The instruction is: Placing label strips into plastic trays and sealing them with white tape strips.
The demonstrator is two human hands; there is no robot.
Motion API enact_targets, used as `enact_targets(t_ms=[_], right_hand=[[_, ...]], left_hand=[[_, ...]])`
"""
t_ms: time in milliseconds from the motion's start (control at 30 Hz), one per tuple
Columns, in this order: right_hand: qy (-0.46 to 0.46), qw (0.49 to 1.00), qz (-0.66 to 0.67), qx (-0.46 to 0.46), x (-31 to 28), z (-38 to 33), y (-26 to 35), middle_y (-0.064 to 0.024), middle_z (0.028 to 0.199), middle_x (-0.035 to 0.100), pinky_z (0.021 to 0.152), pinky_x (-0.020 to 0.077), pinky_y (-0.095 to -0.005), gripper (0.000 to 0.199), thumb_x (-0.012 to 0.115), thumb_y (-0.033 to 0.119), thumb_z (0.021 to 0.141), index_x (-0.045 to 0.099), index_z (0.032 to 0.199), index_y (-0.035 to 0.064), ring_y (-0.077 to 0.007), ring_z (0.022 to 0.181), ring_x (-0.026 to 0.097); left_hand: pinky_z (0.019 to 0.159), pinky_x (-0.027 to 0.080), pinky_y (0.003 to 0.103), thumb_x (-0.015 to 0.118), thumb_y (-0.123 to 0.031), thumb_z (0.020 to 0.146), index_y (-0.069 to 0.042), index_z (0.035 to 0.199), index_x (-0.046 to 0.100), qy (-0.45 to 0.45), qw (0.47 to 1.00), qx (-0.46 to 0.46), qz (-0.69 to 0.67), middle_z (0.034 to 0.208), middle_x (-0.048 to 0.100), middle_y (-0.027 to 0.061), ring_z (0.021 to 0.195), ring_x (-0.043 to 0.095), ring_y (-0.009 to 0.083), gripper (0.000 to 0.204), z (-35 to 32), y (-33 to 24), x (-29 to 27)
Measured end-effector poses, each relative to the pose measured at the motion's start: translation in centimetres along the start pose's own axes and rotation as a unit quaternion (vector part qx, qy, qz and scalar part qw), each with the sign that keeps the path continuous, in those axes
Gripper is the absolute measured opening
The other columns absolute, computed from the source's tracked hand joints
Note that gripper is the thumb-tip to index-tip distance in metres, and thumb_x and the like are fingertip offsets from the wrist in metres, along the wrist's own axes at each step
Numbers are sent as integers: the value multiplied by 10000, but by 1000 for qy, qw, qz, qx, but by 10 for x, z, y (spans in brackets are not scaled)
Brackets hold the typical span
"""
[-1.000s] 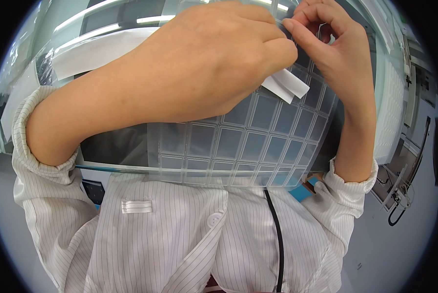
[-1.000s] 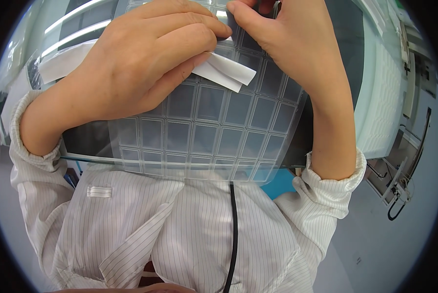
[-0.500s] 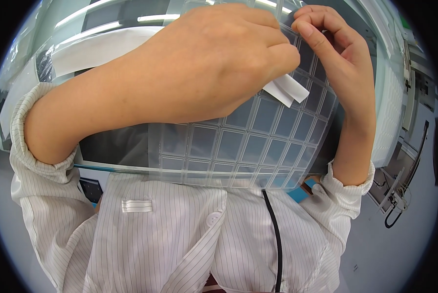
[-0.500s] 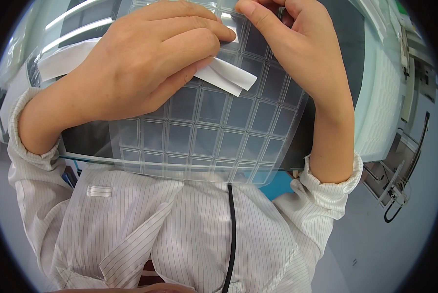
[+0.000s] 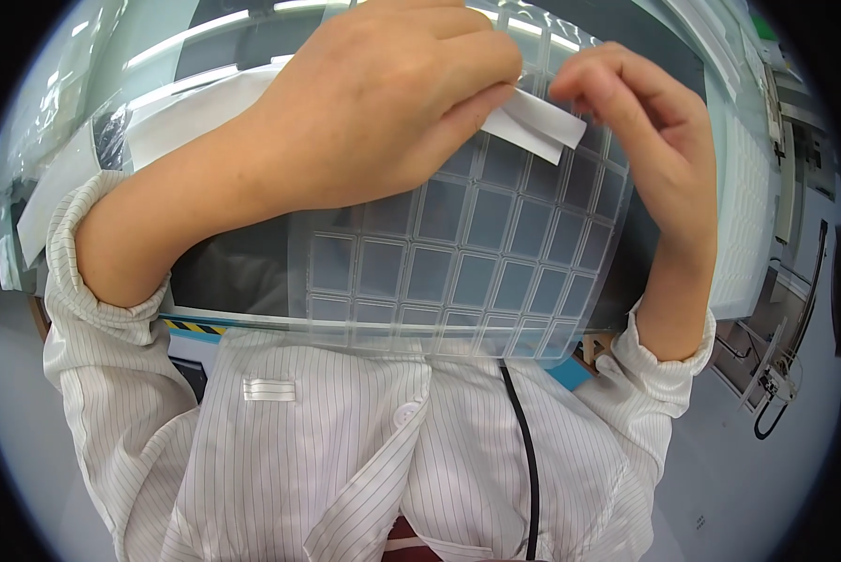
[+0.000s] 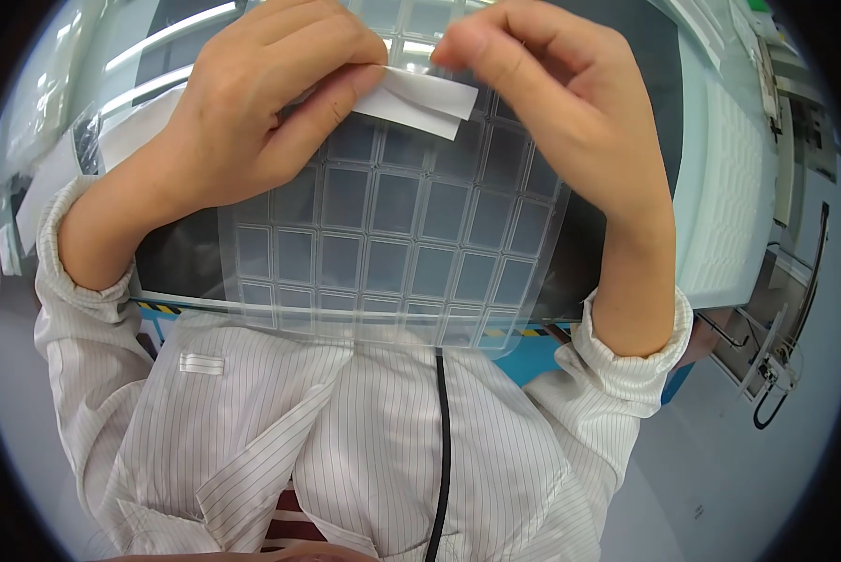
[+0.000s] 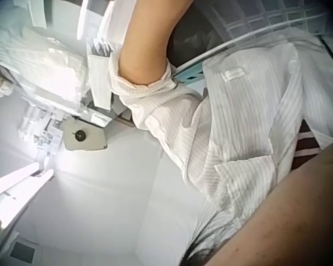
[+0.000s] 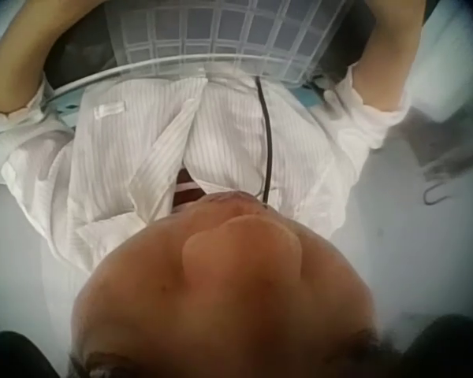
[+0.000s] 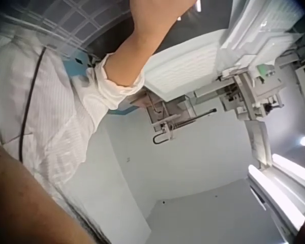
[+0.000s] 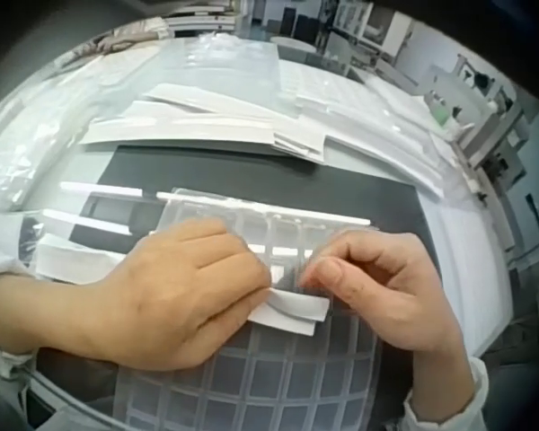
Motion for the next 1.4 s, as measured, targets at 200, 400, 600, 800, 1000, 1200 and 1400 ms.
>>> enact_targets(t_ms=[200, 400, 600, 800, 1000, 1200, 1400], right_hand=[[21, 997, -76, -21, 8, -7, 22, -33, 965, 643, 791, 434, -240, 36, 655, 16, 939, 659, 952, -17, -102, 857, 557], [53, 997, 38, -31, -1, -5, 16, -44, 1074, 636, 849, 415, -254, 70, 662, 71, 938, 645, 929, 4, -96, 939, 545], [-4, 995, -93, 42, -16, 3, -20, 19, 1088, 640, 793, 409, -208, 134, 671, 152, 969, 672, 922, 26, -41, 905, 525], [-6, 990, -89, 112, -12, -5, -7, -44, 963, 562, 664, 389, -235, 110, 692, 83, 925, 629, 888, 1, -89, 776, 491], [29, 994, 96, -52, 3, 4, -14, -52, 977, 556, 691, 399, -236, 88, 683, 52, 918, 629, 883, -8, -94, 796, 492], [55, 921, 298, -244, 10, 9, -9, -61, 995, 549, 724, 412, -237, 63, 672, 16, 910, 628, 878, -18, -101, 821, 494], [51, 935, 258, -237, 5, 4, 13, -57, 985, 559, 717, 413, -234, 62, 691, 13, 889, 641, 864, -15, -100, 810, 497]], left_hand=[[664, 468, 385, 696, -28, 857, 0, 871, 632, -54, 998, -2, -28, 783, 590, 136, 715, 579, 310, 72, -3, 7, -5], [650, 464, 383, 701, -37, 860, -1, 885, 648, -47, 997, -22, -60, 783, 611, 142, 702, 585, 311, 68, 10, 0, -19], [761, 513, 412, 658, -23, 744, -6, 808, 564, 175, 935, -286, -118, 789, 599, 141, 832, 626, 316, 115, 7, 8, 20], [787, 547, 386, 700, -8, 844, 0, 950, 630, 233, 926, -272, -123, 1019, 716, 133, 943, 686, 324, 127, 6, -2, 41], [877, 534, 428, 660, -45, 780, 39, 873, 595, 235, 896, -327, -187, 998, 646, 213, 964, 655, 356, 140, 10, 10, 33], [929, 553, 437, 658, -71, 807, 64, 924, 613, 241, 880, -342, -225, 1106, 674, 258, 1043, 673, 379, 184, 10, 12, 34], [950, 542, 441, 652, -70, 816, 58, 923, 612, 255, 875, -352, -215, 1127, 673, 258, 1060, 668, 385, 171, 5, 12, 32]])
Point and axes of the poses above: each hand's wrist, its own z-axis towards the middle knuckle, its own x-axis out of the palm, y = z × x, the point moved 10 cm from there along z, towards the middle knuckle
